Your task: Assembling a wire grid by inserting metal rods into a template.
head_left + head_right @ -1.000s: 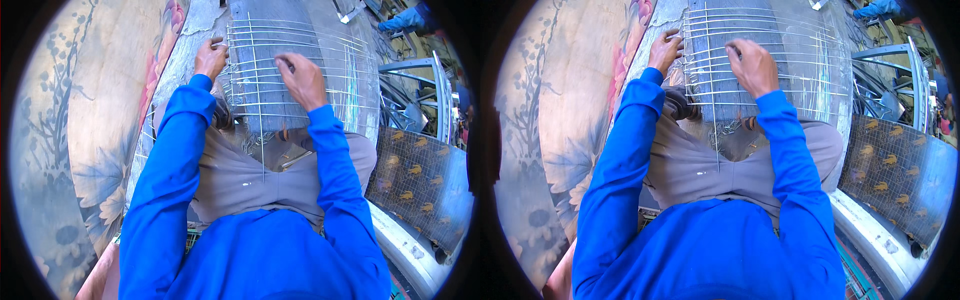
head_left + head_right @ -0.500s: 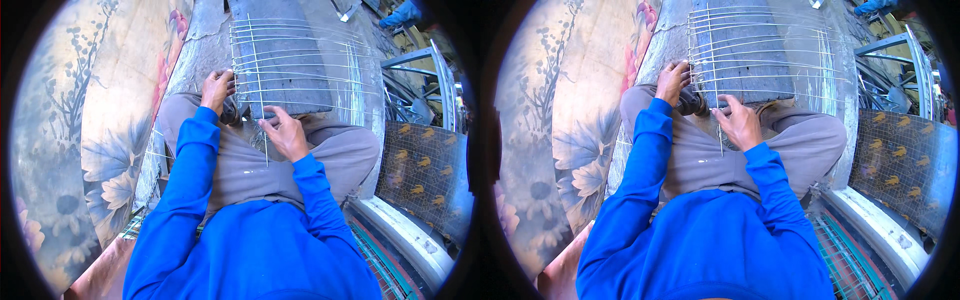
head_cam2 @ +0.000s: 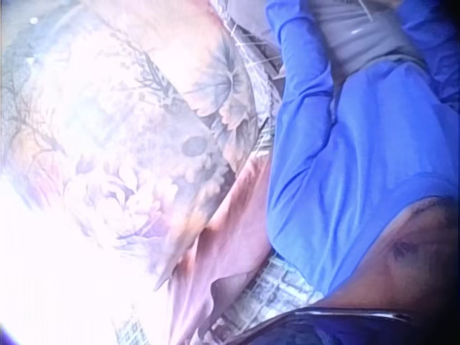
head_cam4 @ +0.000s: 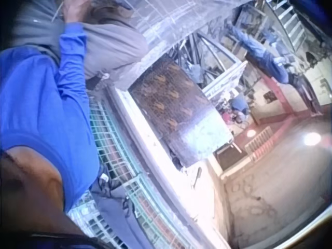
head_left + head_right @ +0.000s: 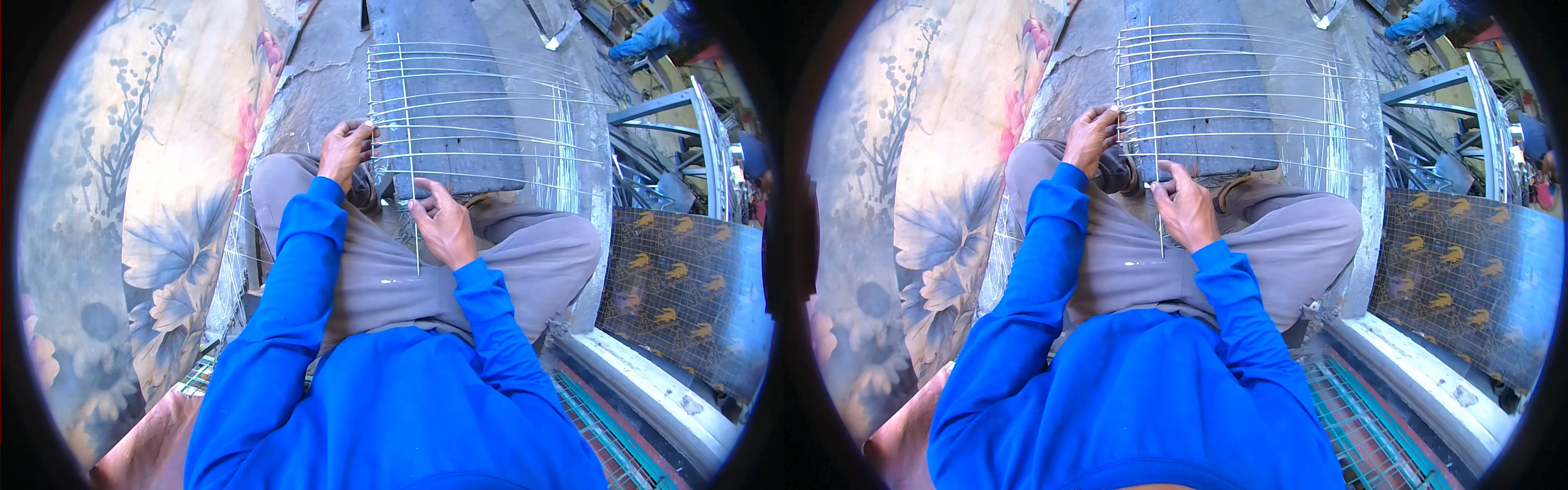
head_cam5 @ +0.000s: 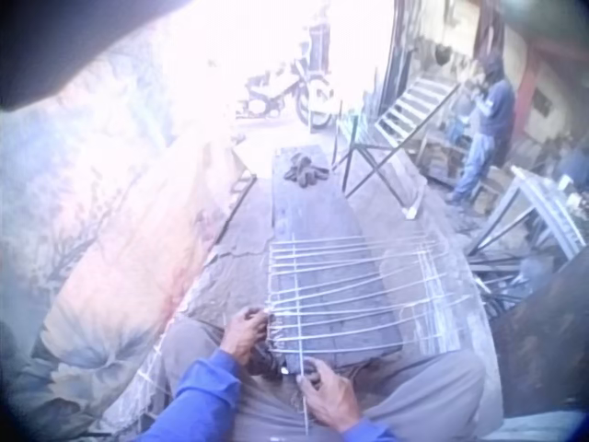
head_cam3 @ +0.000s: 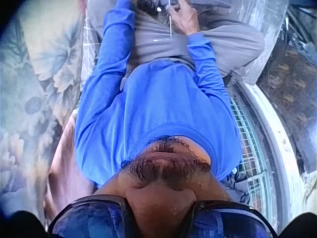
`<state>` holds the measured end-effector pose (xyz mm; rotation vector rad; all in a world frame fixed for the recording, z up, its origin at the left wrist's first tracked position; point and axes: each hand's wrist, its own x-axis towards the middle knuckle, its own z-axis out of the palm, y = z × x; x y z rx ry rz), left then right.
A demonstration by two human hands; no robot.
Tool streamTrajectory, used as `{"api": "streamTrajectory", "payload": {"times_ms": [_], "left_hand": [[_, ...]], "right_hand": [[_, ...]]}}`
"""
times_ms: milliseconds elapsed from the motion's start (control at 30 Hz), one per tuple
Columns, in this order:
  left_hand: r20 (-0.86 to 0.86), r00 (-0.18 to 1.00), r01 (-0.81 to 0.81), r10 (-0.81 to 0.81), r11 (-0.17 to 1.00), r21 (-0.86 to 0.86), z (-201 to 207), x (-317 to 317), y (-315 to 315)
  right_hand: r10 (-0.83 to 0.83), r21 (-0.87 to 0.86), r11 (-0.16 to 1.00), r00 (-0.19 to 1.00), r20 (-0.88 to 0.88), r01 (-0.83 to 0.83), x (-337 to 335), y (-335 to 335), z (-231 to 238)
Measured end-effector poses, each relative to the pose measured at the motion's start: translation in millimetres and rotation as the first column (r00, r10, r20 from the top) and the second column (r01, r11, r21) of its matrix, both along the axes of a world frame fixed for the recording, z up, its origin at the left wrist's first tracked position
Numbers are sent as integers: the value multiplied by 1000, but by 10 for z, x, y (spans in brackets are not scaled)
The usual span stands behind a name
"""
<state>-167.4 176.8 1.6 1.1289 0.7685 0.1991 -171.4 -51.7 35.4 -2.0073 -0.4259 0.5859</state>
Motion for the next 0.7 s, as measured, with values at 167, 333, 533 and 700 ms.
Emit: {"api": "streamTrajectory", "payload": {"times_ms": [167,333,533,700], "left_hand": [[-41,999,25,-24,999,33,-82,42,48],[-106,994,5,10,989,146,-107,288,222],[-74,997,7,-5,999,32,-190,371,205],[-35,999,-18,15,998,-68,-269,384,215]], "right_hand": [[9,20,1000,1000,-3,-9,22,-20,15],[23,-160,987,981,192,9,303,5,135],[89,-178,984,799,595,24,1279,298,58],[325,-426,904,578,749,44,1861,549,-134]]}}
